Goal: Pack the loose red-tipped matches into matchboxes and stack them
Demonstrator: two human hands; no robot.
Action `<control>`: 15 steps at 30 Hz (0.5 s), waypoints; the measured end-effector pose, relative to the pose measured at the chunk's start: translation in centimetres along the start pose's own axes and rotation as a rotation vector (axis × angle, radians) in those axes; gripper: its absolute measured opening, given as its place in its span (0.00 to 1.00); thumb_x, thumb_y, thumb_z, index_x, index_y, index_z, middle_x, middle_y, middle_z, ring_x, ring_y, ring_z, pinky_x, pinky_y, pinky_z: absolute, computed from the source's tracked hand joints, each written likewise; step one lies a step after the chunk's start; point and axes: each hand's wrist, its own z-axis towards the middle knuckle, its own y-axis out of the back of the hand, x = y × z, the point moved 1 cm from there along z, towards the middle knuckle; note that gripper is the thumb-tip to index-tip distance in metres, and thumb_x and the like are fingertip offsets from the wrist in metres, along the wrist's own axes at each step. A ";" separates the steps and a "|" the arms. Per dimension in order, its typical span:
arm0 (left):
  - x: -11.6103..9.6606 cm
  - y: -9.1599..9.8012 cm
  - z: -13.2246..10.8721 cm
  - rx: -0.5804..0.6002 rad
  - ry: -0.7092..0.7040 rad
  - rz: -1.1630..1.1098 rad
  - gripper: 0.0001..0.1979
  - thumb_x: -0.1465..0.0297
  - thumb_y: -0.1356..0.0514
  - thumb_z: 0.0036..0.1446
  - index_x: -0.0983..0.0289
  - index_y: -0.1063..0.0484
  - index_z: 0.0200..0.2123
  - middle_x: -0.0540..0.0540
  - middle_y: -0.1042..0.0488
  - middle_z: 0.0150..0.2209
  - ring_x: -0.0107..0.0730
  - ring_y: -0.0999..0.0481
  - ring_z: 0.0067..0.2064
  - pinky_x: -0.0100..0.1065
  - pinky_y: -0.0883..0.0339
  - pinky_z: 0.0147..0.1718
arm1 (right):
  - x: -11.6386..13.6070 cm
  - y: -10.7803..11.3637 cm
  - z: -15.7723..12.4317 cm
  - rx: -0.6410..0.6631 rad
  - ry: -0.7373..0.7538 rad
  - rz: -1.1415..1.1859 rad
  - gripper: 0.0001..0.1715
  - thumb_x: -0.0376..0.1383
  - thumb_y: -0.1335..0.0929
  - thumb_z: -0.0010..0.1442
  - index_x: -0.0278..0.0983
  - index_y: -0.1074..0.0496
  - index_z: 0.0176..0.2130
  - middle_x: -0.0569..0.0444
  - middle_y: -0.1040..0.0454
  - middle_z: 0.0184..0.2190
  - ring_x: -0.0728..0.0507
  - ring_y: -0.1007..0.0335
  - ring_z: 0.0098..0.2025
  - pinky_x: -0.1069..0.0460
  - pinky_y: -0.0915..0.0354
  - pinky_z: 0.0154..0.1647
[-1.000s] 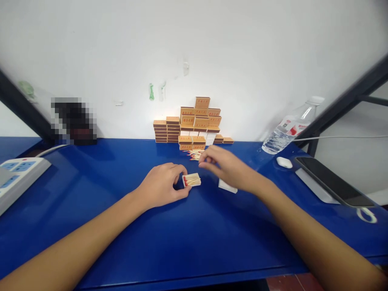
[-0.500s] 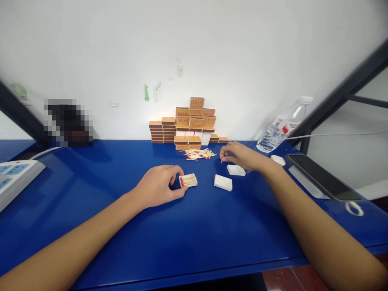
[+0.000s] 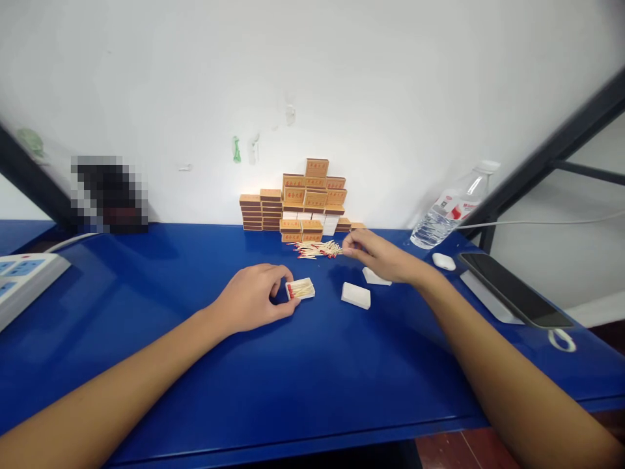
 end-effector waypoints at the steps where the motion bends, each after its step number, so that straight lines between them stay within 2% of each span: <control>1: 0.0 -0.1 0.0 -0.005 0.000 0.006 0.12 0.59 0.35 0.59 0.59 0.24 0.43 0.46 0.32 0.26 0.31 0.31 0.29 0.34 0.43 0.30 | 1.4 -0.7 0.0 -0.050 0.031 0.013 0.11 0.41 0.39 0.72 0.40 0.32 0.39 0.48 0.29 0.39 0.39 0.35 0.42 0.44 0.36 0.46; 5: 0.0 -0.3 0.1 -0.036 -0.027 0.024 0.12 0.59 0.35 0.59 0.60 0.24 0.41 0.46 0.31 0.27 0.31 0.31 0.30 0.34 0.42 0.31 | 6.8 -4.1 -0.4 0.009 0.168 -0.024 0.09 0.36 0.39 0.74 0.39 0.32 0.40 0.47 0.31 0.44 0.39 0.36 0.48 0.44 0.36 0.52; 7: 0.0 -0.3 0.1 -0.057 -0.049 0.031 0.11 0.60 0.35 0.60 0.61 0.25 0.40 0.47 0.31 0.27 0.32 0.30 0.32 0.34 0.41 0.32 | 8.2 -5.0 -0.7 0.029 0.200 -0.060 0.09 0.35 0.38 0.75 0.38 0.31 0.41 0.46 0.31 0.44 0.39 0.37 0.50 0.43 0.36 0.54; 10: 0.1 -0.4 0.1 -0.061 -0.064 0.034 0.11 0.60 0.35 0.60 0.61 0.25 0.40 0.48 0.30 0.28 0.33 0.29 0.33 0.35 0.39 0.33 | 7.6 -5.2 -0.4 -0.016 0.199 -0.030 0.09 0.35 0.37 0.74 0.38 0.30 0.40 0.47 0.31 0.43 0.39 0.35 0.49 0.44 0.37 0.53; 15: 0.2 -0.5 0.0 -0.075 -0.116 0.066 0.11 0.61 0.34 0.60 0.61 0.26 0.41 0.49 0.28 0.31 0.35 0.28 0.35 0.36 0.36 0.35 | 3.5 -4.8 2.1 -0.182 0.134 -0.095 0.02 0.33 0.30 0.68 0.39 0.27 0.43 0.49 0.29 0.41 0.39 0.33 0.46 0.44 0.36 0.51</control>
